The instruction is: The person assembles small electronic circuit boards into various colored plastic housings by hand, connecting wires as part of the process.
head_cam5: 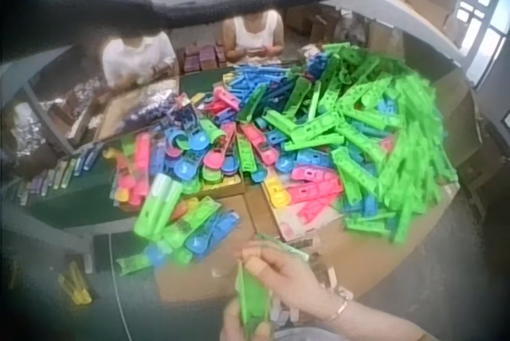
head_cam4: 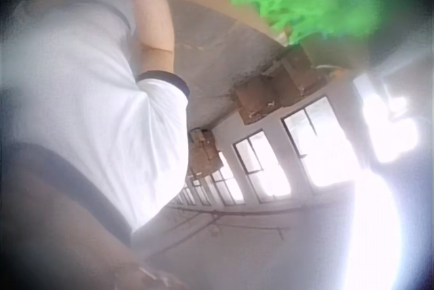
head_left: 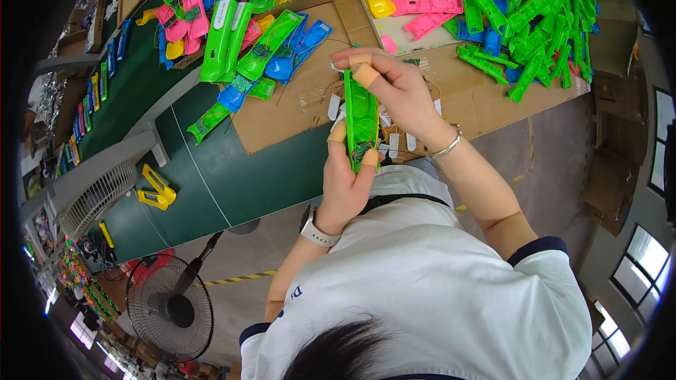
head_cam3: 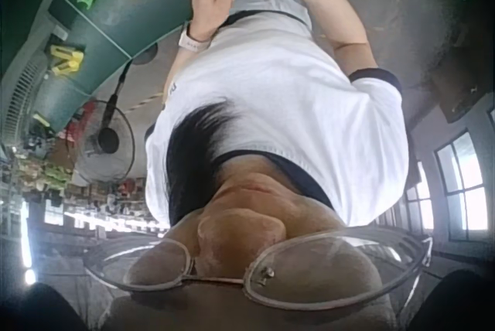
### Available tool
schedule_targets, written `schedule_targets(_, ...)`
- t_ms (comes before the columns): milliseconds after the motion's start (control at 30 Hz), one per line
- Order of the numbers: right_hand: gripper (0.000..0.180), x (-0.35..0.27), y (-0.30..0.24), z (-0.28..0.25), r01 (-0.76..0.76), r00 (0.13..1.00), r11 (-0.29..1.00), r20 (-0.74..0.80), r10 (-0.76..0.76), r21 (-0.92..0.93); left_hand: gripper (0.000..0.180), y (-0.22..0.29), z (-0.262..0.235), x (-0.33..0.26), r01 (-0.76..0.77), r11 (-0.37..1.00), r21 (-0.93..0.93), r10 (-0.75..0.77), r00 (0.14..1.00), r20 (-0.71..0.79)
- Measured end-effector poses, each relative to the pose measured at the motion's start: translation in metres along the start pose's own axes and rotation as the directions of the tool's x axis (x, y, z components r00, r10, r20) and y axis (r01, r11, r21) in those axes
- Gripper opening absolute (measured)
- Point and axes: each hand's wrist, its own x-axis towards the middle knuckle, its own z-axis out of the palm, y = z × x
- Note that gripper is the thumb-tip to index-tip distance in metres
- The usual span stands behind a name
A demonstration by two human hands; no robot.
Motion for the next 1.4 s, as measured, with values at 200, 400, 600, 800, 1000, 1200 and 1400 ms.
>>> schedule_targets(200, 0.039, -0.002, -0.003, -0.003, -0.194, 0.981, 0.906, 0.076, 0.178, 0.376, 0.050, -0.002, -0.010, 0.004, 0.012, 0.984, -0.177, -0.001, 0.998, 0.063)
schedule_targets(400, 0.051, -0.009, 0.011, -0.012, -0.419, 0.908, 0.865, 0.132, 0.398, 0.275, 0.042, -0.004, -0.027, 0.013, 0.116, 0.984, -0.137, -0.100, 0.989, 0.113)
schedule_targets(600, 0.049, -0.014, 0.000, -0.006, -0.499, 0.866, 0.737, 0.285, 0.410, 0.456, 0.039, -0.011, -0.045, 0.014, 0.172, 0.980, -0.096, -0.148, 0.965, 0.217)
schedule_targets(800, 0.042, -0.020, 0.000, -0.003, -0.445, 0.896, 0.775, 0.228, 0.382, 0.449, 0.035, -0.014, -0.050, 0.014, 0.165, 0.962, -0.219, -0.092, 0.947, 0.308)
schedule_targets(1000, 0.044, -0.021, -0.001, -0.003, -0.404, 0.908, 0.759, 0.122, 0.401, 0.511, 0.035, -0.011, -0.041, 0.018, 0.222, 0.925, -0.308, -0.114, 0.936, 0.332)
schedule_targets(1200, 0.027, -0.025, -0.004, -0.014, 0.311, 0.937, 0.690, 0.090, -0.338, -0.654, 0.033, -0.011, -0.050, 0.027, 0.303, 0.850, -0.432, -0.213, 0.946, 0.245)
schedule_targets(1400, 0.010, -0.018, 0.000, -0.009, 0.473, 0.880, 0.269, 0.435, -0.192, -0.839, 0.031, -0.018, -0.055, 0.027, 0.263, 0.963, 0.049, -0.268, 0.951, 0.155)
